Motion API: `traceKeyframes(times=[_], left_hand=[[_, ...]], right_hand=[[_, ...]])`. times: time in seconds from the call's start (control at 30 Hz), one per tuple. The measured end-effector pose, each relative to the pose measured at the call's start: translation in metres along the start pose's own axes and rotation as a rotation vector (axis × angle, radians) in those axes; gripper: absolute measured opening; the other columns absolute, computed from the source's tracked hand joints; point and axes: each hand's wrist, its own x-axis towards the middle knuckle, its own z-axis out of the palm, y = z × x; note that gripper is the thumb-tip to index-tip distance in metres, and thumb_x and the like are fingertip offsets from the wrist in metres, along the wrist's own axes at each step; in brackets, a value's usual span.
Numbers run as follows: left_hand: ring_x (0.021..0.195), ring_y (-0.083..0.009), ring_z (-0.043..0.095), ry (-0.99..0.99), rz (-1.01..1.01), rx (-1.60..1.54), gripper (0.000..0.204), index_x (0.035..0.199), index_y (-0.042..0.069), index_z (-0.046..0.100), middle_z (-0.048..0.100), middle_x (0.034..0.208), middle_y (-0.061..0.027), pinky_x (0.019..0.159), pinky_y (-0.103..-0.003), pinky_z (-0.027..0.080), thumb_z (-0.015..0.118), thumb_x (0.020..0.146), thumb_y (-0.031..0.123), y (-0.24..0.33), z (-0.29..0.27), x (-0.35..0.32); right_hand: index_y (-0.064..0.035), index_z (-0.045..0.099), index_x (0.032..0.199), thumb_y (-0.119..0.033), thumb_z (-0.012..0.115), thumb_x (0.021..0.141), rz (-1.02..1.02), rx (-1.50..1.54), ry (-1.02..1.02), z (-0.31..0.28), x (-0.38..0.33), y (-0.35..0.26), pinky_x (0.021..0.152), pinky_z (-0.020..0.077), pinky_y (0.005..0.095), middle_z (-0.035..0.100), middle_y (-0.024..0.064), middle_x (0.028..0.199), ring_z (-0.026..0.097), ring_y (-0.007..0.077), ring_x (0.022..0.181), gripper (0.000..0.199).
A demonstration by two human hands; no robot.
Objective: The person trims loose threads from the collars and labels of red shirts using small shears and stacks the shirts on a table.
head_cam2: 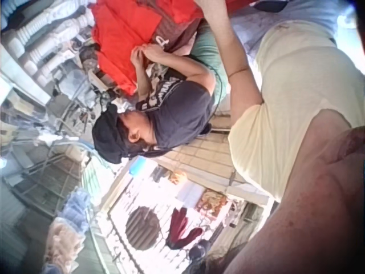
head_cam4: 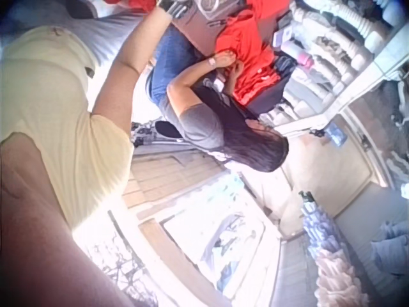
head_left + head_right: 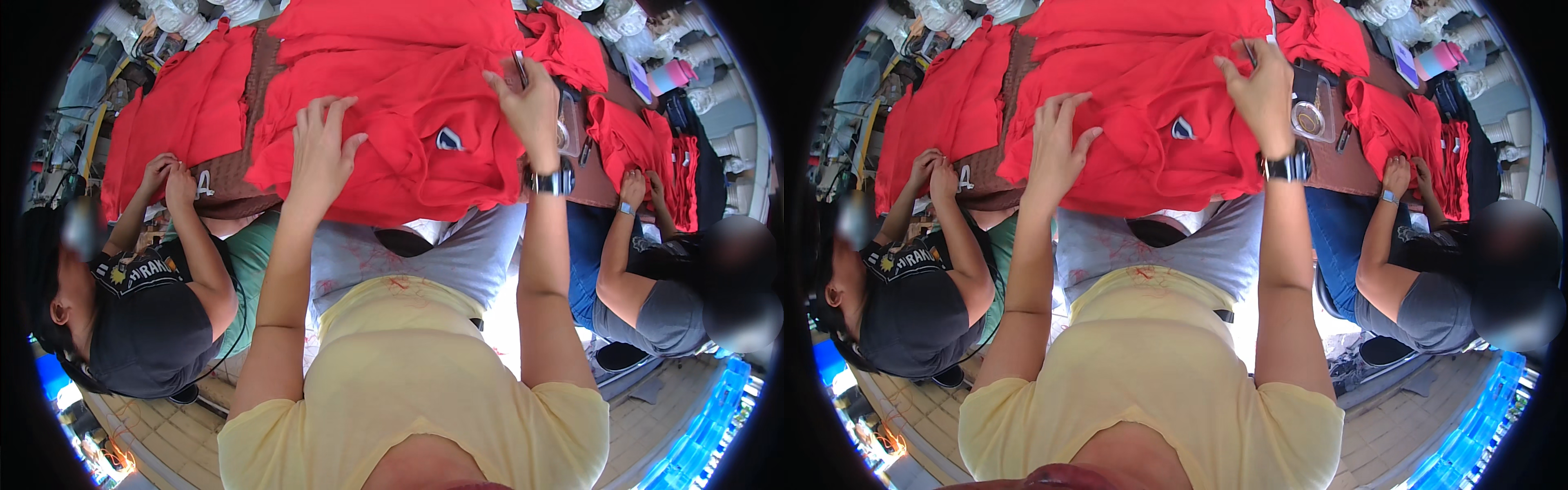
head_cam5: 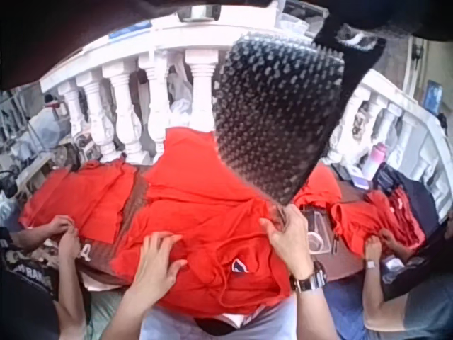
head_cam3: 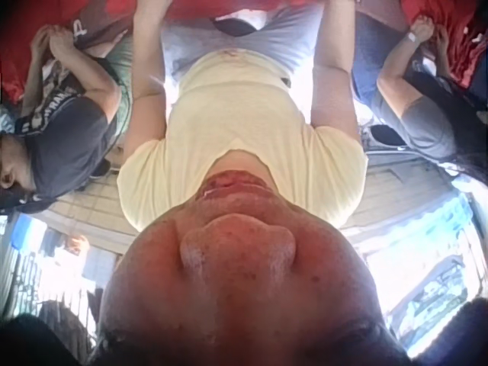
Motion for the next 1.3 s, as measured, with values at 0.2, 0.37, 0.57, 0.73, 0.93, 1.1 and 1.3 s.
traceKeyframes(times=[0.2, 0.37, 0.57, 0.73, 0.93, 1.1, 1.3], left_hand=[[0.105, -0.0311, 0.060, -0.038, 0.037, -0.339, 0.041, 0.121, 0.004, 0.059, 0.055, 0.117, -0.0168, 0.087, -0.039, 0.054, 0.074, 0.083, 0.000, 0.018, 0.030, -0.022], [0.100, -0.0360, 0.062, -0.055, -0.123, -0.358, 0.038, 0.123, 0.004, 0.057, 0.056, 0.117, -0.0188, 0.084, -0.042, 0.053, 0.067, 0.087, -0.002, -0.003, 0.069, -0.010], [0.095, -0.0332, 0.067, -0.151, -0.179, -0.454, 0.022, 0.110, 0.000, 0.064, 0.062, 0.102, -0.0172, 0.080, -0.041, 0.055, 0.065, 0.088, -0.004, -0.011, 0.083, -0.007], [0.082, -0.0139, 0.066, -0.190, -0.320, -0.727, 0.010, 0.101, -0.002, 0.066, 0.067, 0.099, -0.0069, 0.072, -0.031, 0.054, 0.066, 0.091, -0.004, -0.007, 0.087, -0.016], [0.092, -0.0081, 0.064, -0.305, -0.545, -1.164, 0.004, 0.100, -0.001, 0.060, 0.065, 0.091, -0.0028, 0.082, -0.025, 0.052, 0.060, 0.100, 0.003, 0.000, 0.102, -0.038], [0.093, -0.0077, 0.063, -0.194, -0.722, -1.341, 0.007, 0.104, 0.000, 0.060, 0.065, 0.093, -0.0020, 0.088, -0.024, 0.051, 0.061, 0.100, 0.005, 0.020, 0.098, -0.039], [0.089, -0.0108, 0.067, -0.115, -0.438, -0.897, 0.010, 0.105, -0.002, 0.062, 0.065, 0.087, -0.0061, 0.084, -0.027, 0.055, 0.064, 0.097, 0.004, 0.027, 0.101, -0.039]], right_hand=[[0.0027, 0.069, 0.097, -0.007, 0.072, 0.082, 0.354, 0.402, -0.276, 0.027, -0.093, -0.072, 0.066, 0.0515, 0.0354, 0.072, 0.0150, 0.084, 0.067, 0.0248, 0.068, 0.018], [0.0068, 0.068, 0.105, -0.004, 0.072, 0.080, 0.310, 0.350, -0.215, 0.078, -0.099, -0.069, 0.081, 0.0535, 0.0414, 0.070, 0.0217, 0.097, 0.069, 0.0352, 0.090, 0.028], [0.0074, 0.068, 0.107, -0.003, 0.070, 0.080, 0.400, 0.418, -0.297, 0.095, -0.098, -0.051, 0.075, 0.0523, 0.0389, 0.067, 0.0203, 0.094, 0.067, 0.0306, 0.082, 0.029], [0.0056, 0.069, 0.109, -0.002, 0.067, 0.080, 0.335, 0.389, -0.350, 0.062, -0.100, -0.054, 0.065, 0.0469, 0.0382, 0.060, 0.0155, 0.085, 0.058, 0.0256, 0.067, 0.030], [-0.0042, 0.075, 0.108, 0.000, 0.067, 0.080, 0.318, 0.495, -0.343, 0.038, -0.107, -0.035, 0.063, 0.0427, 0.0302, 0.055, 0.0085, 0.083, 0.053, 0.0174, 0.068, 0.029], [-0.0037, 0.074, 0.109, 0.001, 0.065, 0.081, 0.329, 0.530, -0.322, 0.037, -0.111, -0.030, 0.065, 0.0424, 0.0295, 0.054, 0.0075, 0.082, 0.052, 0.0168, 0.070, 0.030], [-0.0022, 0.073, 0.108, 0.002, 0.064, 0.081, 0.322, 0.508, -0.300, 0.038, -0.113, -0.034, 0.064, 0.0420, 0.0296, 0.055, 0.0074, 0.084, 0.052, 0.0166, 0.070, 0.029]])
